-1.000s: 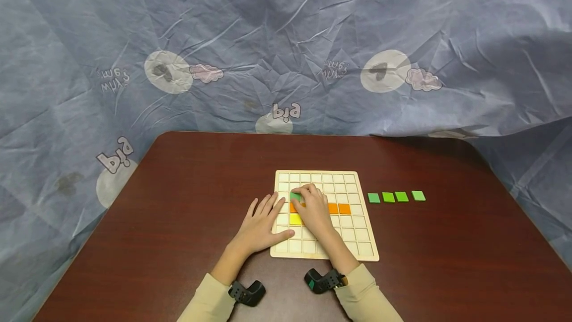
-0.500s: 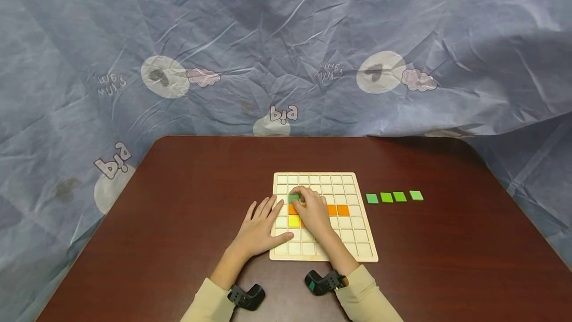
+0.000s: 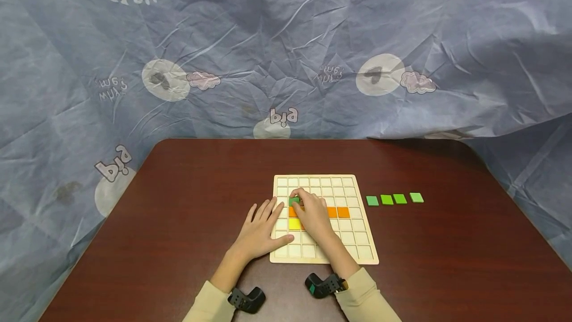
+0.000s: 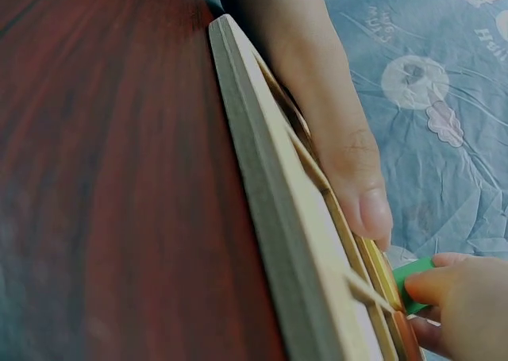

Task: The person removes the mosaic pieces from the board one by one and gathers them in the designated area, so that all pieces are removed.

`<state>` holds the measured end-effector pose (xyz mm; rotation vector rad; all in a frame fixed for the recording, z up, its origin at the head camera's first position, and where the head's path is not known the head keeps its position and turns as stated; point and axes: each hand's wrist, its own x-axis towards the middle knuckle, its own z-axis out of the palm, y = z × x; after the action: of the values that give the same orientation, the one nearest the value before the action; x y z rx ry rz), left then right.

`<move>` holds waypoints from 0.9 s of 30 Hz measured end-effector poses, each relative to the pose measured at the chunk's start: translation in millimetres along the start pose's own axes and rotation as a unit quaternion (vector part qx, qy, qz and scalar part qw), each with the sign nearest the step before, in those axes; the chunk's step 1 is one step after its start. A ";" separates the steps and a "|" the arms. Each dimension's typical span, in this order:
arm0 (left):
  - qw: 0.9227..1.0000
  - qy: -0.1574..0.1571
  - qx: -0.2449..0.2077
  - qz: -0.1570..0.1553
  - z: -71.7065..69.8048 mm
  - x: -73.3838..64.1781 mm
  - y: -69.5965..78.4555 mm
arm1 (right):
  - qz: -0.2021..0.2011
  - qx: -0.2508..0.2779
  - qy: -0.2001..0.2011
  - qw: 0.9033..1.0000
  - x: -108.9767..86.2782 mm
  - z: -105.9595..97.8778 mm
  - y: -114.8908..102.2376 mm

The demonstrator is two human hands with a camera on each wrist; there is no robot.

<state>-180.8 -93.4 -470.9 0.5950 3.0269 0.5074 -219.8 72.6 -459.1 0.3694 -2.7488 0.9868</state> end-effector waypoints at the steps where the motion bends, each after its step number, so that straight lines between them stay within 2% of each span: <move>1: 1.000 0.002 -0.001 0.001 -0.2 -0.1 0.1 | -0.007 -0.008 0.001 1.000 -0.1 -0.1 -0.3; 7: 1.000 0.002 -0.001 0.001 -0.8 -0.5 0.6 | -0.023 -0.026 0.006 0.999 0.7 -0.1 -1.0; 19: 1.000 -0.005 -0.001 -0.002 2.4 0.0 -0.9 | 0.035 0.046 -0.005 0.998 -0.1 -16.8 -2.5; 27: 1.000 -0.004 -0.001 0.001 -0.4 -0.3 -0.5 | 0.047 0.070 -0.016 0.996 -1.7 -35.7 5.8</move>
<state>-180.7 -94.1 -470.7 0.5992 3.0185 0.5064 -216.4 100.3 -436.0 0.2810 -2.7557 1.2128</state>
